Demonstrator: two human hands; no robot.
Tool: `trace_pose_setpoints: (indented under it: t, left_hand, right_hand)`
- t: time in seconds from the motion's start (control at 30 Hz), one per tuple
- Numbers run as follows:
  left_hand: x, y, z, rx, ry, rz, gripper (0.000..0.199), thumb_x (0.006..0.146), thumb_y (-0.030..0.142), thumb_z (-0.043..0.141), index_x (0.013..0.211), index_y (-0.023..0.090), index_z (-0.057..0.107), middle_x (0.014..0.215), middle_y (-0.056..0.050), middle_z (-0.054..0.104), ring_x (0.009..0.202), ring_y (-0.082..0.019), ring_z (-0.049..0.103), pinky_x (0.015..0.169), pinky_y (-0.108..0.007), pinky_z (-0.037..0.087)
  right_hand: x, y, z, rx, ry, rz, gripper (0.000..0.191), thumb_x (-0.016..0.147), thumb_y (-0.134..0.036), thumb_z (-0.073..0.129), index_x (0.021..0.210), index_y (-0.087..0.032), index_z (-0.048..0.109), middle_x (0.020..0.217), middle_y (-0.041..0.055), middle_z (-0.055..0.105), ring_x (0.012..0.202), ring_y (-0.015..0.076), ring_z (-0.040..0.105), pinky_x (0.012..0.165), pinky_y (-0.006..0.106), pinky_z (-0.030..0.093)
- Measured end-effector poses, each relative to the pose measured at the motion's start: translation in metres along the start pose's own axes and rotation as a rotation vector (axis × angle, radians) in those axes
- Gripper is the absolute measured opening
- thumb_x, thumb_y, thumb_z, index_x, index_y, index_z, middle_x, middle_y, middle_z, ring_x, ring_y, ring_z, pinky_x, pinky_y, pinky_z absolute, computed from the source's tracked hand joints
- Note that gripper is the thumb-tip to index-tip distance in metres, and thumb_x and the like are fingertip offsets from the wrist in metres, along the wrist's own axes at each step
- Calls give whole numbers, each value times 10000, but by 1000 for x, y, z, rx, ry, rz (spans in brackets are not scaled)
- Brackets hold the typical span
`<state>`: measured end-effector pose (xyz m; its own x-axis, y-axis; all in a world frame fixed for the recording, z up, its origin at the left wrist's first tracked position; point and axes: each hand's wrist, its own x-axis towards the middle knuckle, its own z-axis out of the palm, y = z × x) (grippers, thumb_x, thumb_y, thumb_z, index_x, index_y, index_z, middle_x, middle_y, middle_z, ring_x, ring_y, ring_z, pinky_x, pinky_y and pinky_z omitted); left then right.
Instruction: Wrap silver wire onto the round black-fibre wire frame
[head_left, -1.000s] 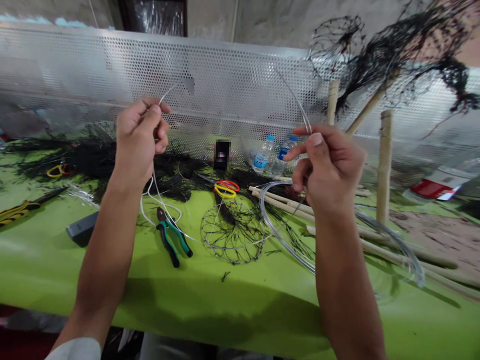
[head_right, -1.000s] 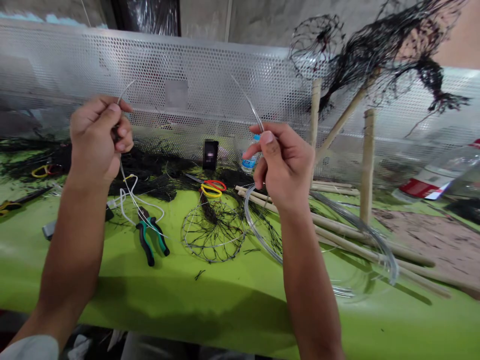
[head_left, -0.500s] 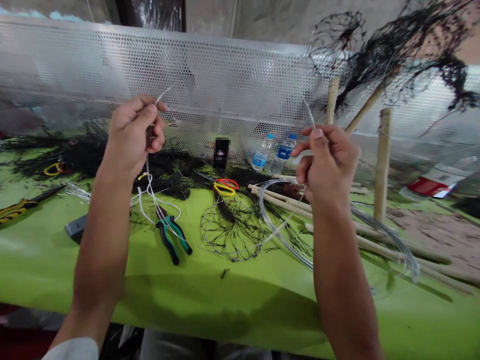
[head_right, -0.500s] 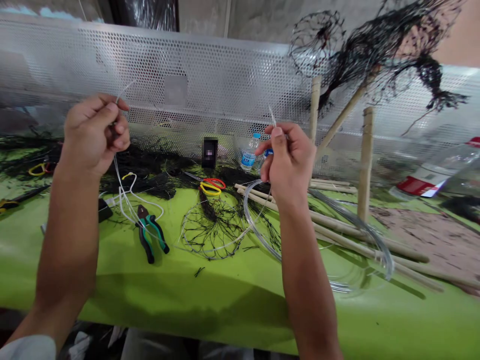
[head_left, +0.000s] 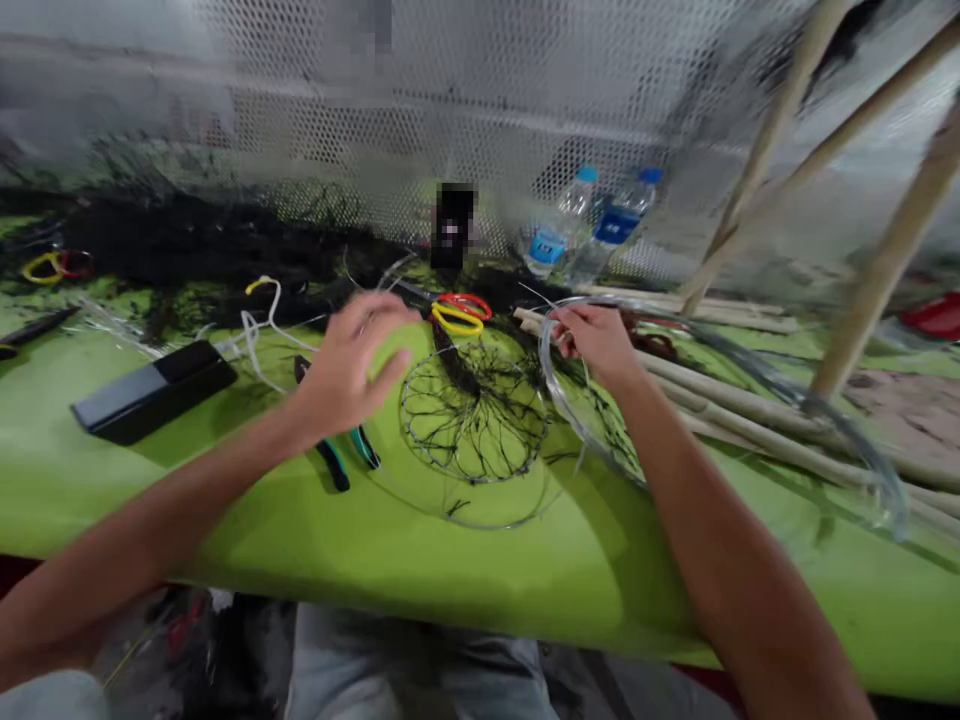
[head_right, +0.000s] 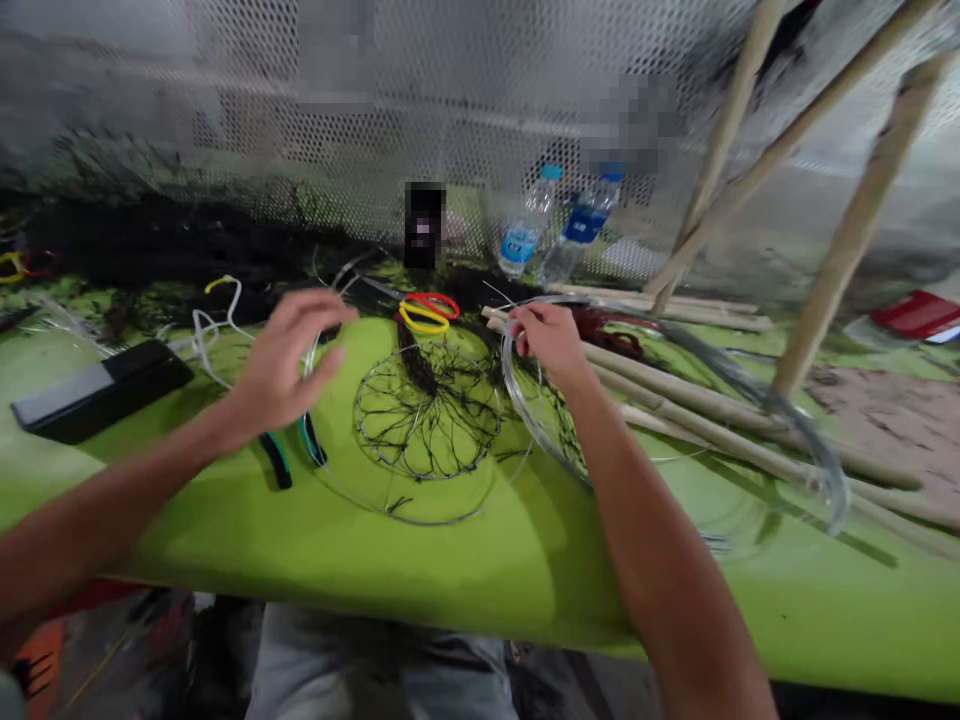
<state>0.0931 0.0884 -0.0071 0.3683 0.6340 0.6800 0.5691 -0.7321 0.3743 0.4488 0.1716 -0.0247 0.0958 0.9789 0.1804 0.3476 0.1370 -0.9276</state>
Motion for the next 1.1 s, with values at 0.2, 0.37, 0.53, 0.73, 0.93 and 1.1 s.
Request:
trace_pose_setpoints:
  t: [0.2,0.37,0.53,0.73,0.93,1.1]
  left_hand:
    - [-44,58,4,30,-579,401,390,900,561,581,979,181,621,874,-50,699,725,-217,646,698,-388,485]
    - [-46,55,14,22,-727,467,224,981,363,565,829,199,590,800,-17,659,717,-184,623,675,-374,437]
    - [-43,55,11,-21,-701,339,194,1029,297,531,892,200,627,784,25,679,671,-154,624,633,-335,403]
    - [-41,60,2,-131,-539,182,97,997,300,634,996,207,605,782,75,707,647,-68,650,605,-214,409]
    - [-39,60,-7,-141,-275,498,110,999,161,590,1063,155,680,1004,-65,773,775,-115,711,633,-240,506]
    - [-40,66,-14,-91,-170,591,79,931,119,664,957,169,718,960,-51,791,675,-129,703,504,-280,495]
  right_hand:
    - [8,7,3,-105,74,55,188,906,-186,695,719,-165,679,581,-4,620,507,82,461,479,234,345]
    - [-43,-35,6,-594,323,-368,98,853,-136,749,830,-210,689,769,19,596,779,145,496,739,289,363]
    - [-132,-70,28,-656,-363,-545,319,1003,-285,579,699,-197,620,636,-5,548,563,116,430,587,292,300]
    - [-162,-89,28,-448,-828,-364,285,1028,-327,533,895,-190,745,771,23,701,631,119,594,599,251,398]
    - [-166,-101,34,-233,-948,54,240,976,-395,607,984,-253,800,821,-17,757,700,148,666,576,237,456]
    - [-167,-103,48,162,-995,316,83,874,-245,726,877,-223,805,834,-2,768,715,130,668,621,223,512]
